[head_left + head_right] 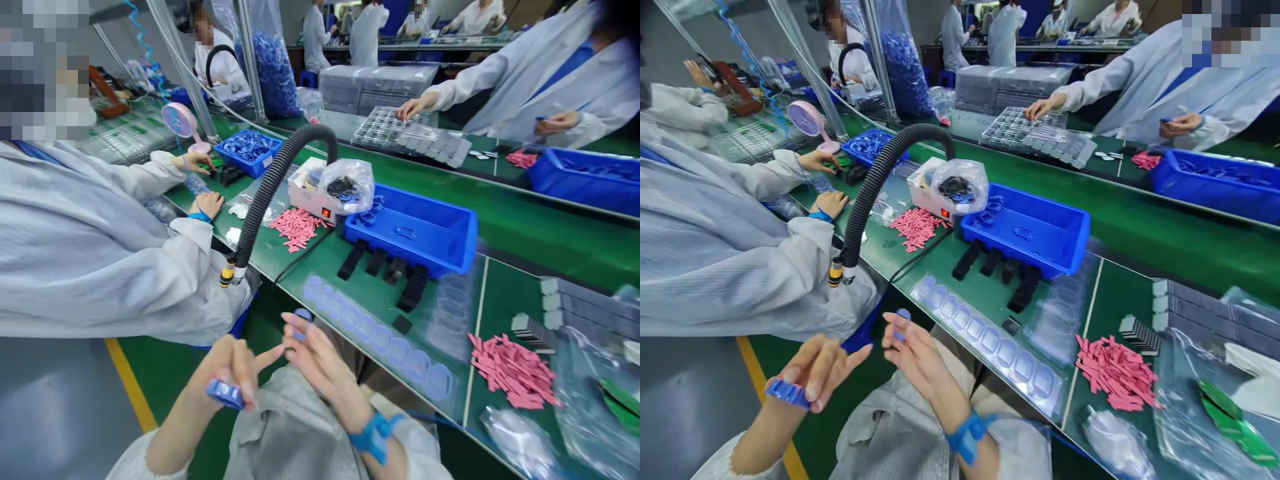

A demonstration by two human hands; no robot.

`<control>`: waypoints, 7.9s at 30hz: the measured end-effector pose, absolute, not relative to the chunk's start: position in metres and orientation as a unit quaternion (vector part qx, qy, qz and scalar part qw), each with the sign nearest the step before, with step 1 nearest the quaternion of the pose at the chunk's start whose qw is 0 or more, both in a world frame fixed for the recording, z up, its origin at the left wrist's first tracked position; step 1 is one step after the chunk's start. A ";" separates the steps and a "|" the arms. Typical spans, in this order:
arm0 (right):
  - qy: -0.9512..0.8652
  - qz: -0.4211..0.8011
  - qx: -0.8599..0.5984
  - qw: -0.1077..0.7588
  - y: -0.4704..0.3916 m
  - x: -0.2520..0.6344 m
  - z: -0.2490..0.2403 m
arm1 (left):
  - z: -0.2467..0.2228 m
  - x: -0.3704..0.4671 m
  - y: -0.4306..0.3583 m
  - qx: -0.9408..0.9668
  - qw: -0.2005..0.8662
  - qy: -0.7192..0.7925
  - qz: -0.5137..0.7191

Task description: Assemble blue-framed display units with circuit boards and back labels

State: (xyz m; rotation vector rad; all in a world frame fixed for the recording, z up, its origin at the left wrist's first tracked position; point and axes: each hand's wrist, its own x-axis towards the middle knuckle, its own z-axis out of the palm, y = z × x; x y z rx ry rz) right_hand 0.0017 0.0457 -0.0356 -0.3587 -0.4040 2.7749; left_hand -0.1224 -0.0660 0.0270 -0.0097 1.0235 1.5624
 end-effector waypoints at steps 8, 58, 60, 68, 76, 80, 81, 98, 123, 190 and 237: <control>-0.146 0.985 -0.092 0.008 0.017 -0.158 -0.113 | -0.004 -0.195 -0.160 -0.033 0.480 0.524 0.703; -0.231 0.802 -0.251 0.490 0.074 0.140 0.049 | 0.090 0.019 0.043 -0.099 0.728 0.290 0.613; -0.277 0.776 -0.265 0.500 0.073 0.150 0.050 | 0.090 0.025 0.044 -0.100 0.729 0.303 0.606; -0.576 0.420 -0.451 0.537 0.060 0.171 0.060 | 0.074 0.040 0.049 0.083 0.651 0.375 0.655; -0.740 0.159 -0.449 0.475 0.063 0.153 0.078 | 0.053 0.047 0.049 0.267 0.513 0.408 0.706; -0.748 0.175 -0.427 0.477 0.063 0.152 0.077 | 0.050 0.047 0.049 0.295 0.457 0.416 0.728; -0.746 0.178 -0.427 0.479 0.063 0.152 0.076 | 0.050 0.047 0.049 0.297 0.450 0.417 0.731; -0.654 0.223 -0.480 0.541 0.070 0.150 0.062 | 0.050 0.043 0.060 0.453 0.369 0.443 0.680; -0.737 0.334 -0.360 0.464 0.094 0.195 0.048 | 0.071 0.025 0.073 0.691 0.270 0.473 0.475; -0.636 0.438 -0.441 0.457 0.087 0.202 0.029 | 0.031 0.038 0.071 0.523 0.421 0.539 0.509; -0.629 0.401 -0.421 0.515 0.079 0.213 0.016 | 0.038 0.031 0.075 0.497 0.526 0.492 0.485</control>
